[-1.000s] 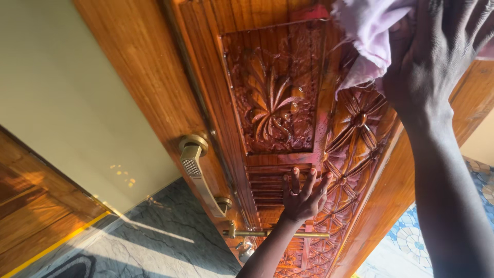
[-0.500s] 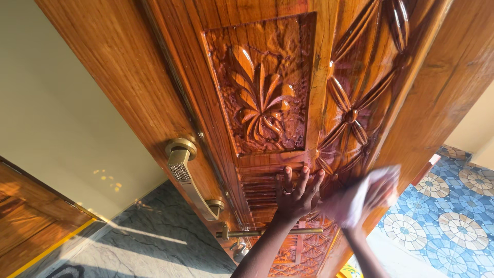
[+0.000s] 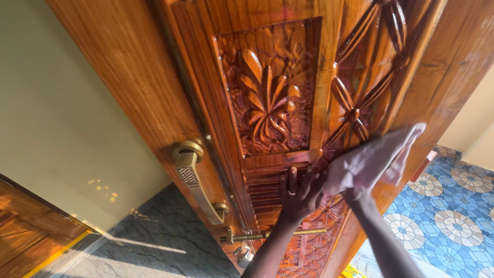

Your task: The person wipes a carved wooden door with a cloth, moving the cloth over the surface and around the handle area. The person repeatedly wipes the same sections of the door throughout the clip.

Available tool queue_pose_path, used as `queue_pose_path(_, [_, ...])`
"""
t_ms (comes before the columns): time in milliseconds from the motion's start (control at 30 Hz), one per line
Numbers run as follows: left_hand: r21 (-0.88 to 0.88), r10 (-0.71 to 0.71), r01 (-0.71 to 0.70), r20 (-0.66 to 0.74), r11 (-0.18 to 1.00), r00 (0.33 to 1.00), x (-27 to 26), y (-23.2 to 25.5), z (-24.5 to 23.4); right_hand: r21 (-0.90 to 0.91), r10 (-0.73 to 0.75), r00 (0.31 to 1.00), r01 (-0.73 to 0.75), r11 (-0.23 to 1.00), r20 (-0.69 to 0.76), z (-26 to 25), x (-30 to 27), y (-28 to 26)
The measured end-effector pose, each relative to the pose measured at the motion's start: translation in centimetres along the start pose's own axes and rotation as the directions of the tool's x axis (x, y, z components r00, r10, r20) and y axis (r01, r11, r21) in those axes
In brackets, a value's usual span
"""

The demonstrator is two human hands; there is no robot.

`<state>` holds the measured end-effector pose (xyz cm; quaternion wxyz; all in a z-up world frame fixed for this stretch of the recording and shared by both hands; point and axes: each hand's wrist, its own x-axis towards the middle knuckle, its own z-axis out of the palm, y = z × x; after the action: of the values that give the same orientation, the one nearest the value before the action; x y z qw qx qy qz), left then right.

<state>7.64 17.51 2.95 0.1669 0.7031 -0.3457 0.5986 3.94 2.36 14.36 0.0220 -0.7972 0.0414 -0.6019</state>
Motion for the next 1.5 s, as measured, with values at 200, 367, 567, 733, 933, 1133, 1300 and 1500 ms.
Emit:
queue_pose_path(200, [-0.005,0.025,-0.025,-0.072,1.000,0.997,-0.7,0.0,1.0,-0.020,-0.062,0.997,0.061,0.998,-0.044,0.6,0.7,-0.1])
queue_pose_path(367, [-0.087,0.031,-0.033,-0.024,0.996,0.999,-1.6,-0.3,0.9,-0.061,-0.022,0.992,0.030,0.998,0.125,0.0,0.7,0.2])
queue_pose_path(567, [0.025,0.032,-0.034,0.076,0.999,0.997,-0.7,-0.2,0.0,-0.071,-0.025,1.000,0.025,0.997,0.013,-1.9,8.6,0.2])
queue_pose_path(733, [0.046,0.029,-0.030,0.031,0.998,0.999,0.1,-0.3,-0.3,-0.073,-0.065,0.996,0.061,0.995,-0.055,-3.3,16.7,-0.9])
queue_pose_path(933, [0.032,0.024,-0.025,0.025,0.999,0.999,-0.3,0.0,-0.1,-0.039,-0.188,0.981,0.186,0.982,-0.044,-2.5,19.1,-5.7])
queue_pose_path(1133, [-0.087,0.018,-0.014,0.044,0.996,0.999,-2.2,-0.2,1.3,0.169,-0.400,0.909,0.415,0.894,-0.115,0.1,19.6,-16.4])
queue_pose_path(1300, [-0.073,0.062,-0.058,0.063,0.996,0.996,-3.8,-0.7,2.1,0.286,-0.518,0.855,0.501,0.817,-0.018,-3.3,21.6,-22.9])
queue_pose_path(1500, [-0.080,0.048,-0.044,0.057,0.996,0.997,-2.2,-0.9,0.9,0.377,-0.294,0.950,0.235,0.896,0.106,-5.4,23.6,-18.3])
